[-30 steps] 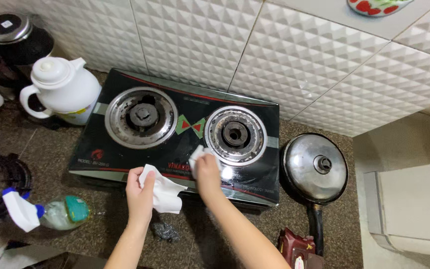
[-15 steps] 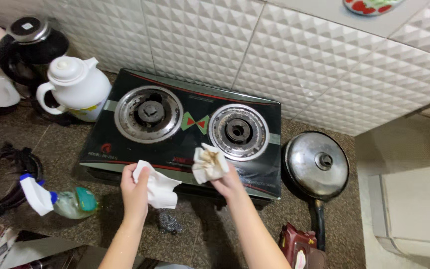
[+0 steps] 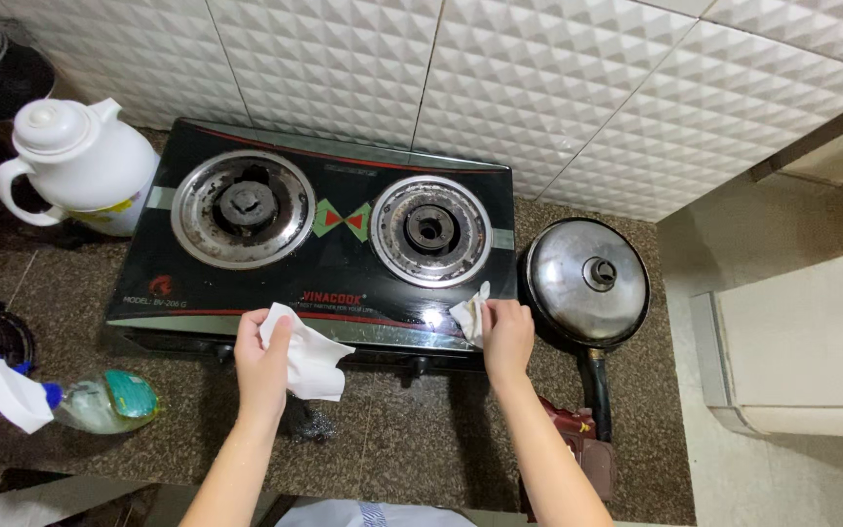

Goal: The person cleans a two-burner gas stove by spraying cleaner, scrubbing the grates and burner caps with a steel wool pad, and wiping the surface with paper towels. They remove the burner caps and grates, clean them, and place them back on the stove. The person also rinses the steel wool pad in the sink.

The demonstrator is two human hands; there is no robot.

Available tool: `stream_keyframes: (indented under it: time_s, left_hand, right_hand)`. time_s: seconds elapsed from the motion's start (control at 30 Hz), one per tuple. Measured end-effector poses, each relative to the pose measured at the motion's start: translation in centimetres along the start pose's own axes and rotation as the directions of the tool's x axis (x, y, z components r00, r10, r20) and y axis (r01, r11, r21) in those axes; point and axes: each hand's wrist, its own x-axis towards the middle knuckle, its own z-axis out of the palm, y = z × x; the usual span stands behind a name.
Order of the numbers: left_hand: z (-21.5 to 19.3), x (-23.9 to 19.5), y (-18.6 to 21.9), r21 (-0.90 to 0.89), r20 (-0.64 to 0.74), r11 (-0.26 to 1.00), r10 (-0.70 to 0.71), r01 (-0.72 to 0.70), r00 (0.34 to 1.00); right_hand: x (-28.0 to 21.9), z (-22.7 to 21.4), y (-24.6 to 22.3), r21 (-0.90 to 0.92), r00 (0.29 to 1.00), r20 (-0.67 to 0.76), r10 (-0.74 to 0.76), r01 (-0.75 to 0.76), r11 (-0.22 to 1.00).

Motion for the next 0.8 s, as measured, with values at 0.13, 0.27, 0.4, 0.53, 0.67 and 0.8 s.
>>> stream_keyframes:
  time_s: [0.13,0.27,0.4,0.53,0.67,0.8]
  left_hand:
    - [-0.5,-0.2,-0.4,-0.007,-0.016,1.0,0.008,-0.008,1.0]
    - [-1.3,-0.1,-0.9,-0.014,-0.04,1.0,0.01,-0.01,0.999]
    - [-2.0,0.0,-1.5,0.035,-0.076,0.999,-0.005,0.008,0.997]
    - [-2.2,0.3,-1.9,0.011,-0.08,1.0,-0.002,0.003,0.997]
    - [-2.6,0.8,-2.0,-0.012,-0.105,1.0,-0.013,0.012,0.994]
    - [-3.7,1.1,-1.6,-0.057,-0.129,0.998,0.008,-0.015,0.992]
  right_hand:
    - [-1.2,0.0,-0.5,0.049,0.998,0.024,-0.049,0.048,0.998]
    - [-2.0,-0.6,-1.2,0.042,0.98,0.198,-0.001,-0.007,0.999]
    - [-2.1,-2.1,-2.0,-0.077,0.965,0.206,-0.163,0.183,0.98]
    - [-2.3,-2.2,-3.1,-0.183,0.946,0.295,-0.135,0.194,0.964]
    - [-2.7,0.8,-5.4,-0.068,0.918,0.319,-0.234,0.268,0.961]
    - [-2.0,5.2,-9.6,0.149,0.864,0.289,-0.412,0.384,0.911]
